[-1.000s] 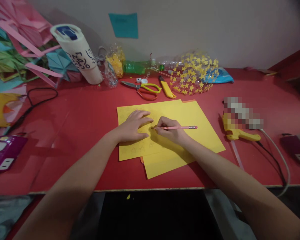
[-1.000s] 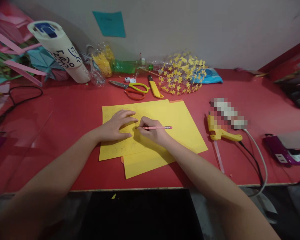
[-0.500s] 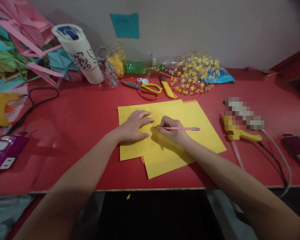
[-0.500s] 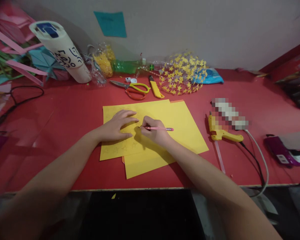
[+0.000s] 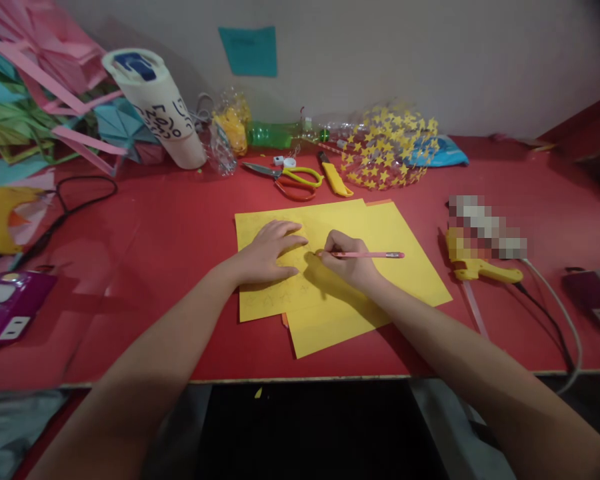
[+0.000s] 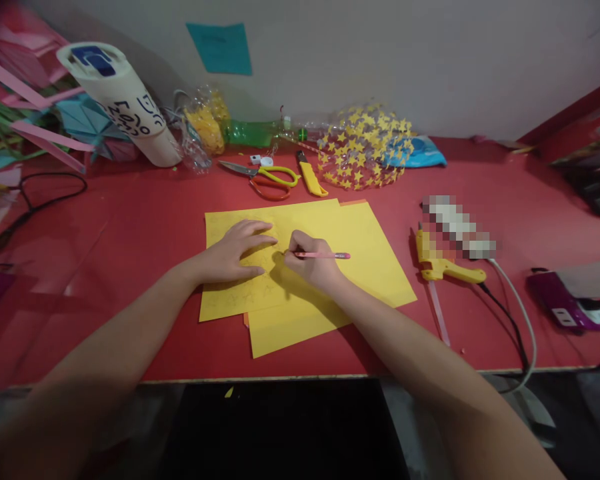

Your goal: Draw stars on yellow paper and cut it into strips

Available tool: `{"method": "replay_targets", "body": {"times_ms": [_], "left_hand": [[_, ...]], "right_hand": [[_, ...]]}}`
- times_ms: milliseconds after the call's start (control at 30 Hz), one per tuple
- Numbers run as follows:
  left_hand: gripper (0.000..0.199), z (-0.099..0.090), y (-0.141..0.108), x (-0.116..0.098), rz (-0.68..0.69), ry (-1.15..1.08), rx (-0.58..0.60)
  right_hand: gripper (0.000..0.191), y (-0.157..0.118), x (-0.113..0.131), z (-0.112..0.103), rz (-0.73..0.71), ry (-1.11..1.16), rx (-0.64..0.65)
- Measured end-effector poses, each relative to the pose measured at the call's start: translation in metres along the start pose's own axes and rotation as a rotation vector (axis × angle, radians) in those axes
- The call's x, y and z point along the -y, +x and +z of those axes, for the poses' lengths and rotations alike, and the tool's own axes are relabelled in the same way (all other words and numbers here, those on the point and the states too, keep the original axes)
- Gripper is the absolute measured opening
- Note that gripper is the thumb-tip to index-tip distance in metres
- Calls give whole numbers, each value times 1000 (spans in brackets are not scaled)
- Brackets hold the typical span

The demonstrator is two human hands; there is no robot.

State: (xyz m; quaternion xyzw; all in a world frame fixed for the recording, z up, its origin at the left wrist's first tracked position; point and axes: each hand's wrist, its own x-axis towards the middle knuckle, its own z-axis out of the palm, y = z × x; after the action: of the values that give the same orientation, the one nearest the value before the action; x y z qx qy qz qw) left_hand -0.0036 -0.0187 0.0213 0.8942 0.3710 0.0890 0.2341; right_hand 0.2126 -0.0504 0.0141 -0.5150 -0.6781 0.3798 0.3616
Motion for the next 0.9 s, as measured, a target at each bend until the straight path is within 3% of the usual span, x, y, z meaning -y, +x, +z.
{"method": "replay_targets", "body": {"times_ms": [900], "left_hand": [[56,1,-1,-1,-3,-7,-16]], "right_hand": [[15,-5,-3,2,-148,-52,137]]}}
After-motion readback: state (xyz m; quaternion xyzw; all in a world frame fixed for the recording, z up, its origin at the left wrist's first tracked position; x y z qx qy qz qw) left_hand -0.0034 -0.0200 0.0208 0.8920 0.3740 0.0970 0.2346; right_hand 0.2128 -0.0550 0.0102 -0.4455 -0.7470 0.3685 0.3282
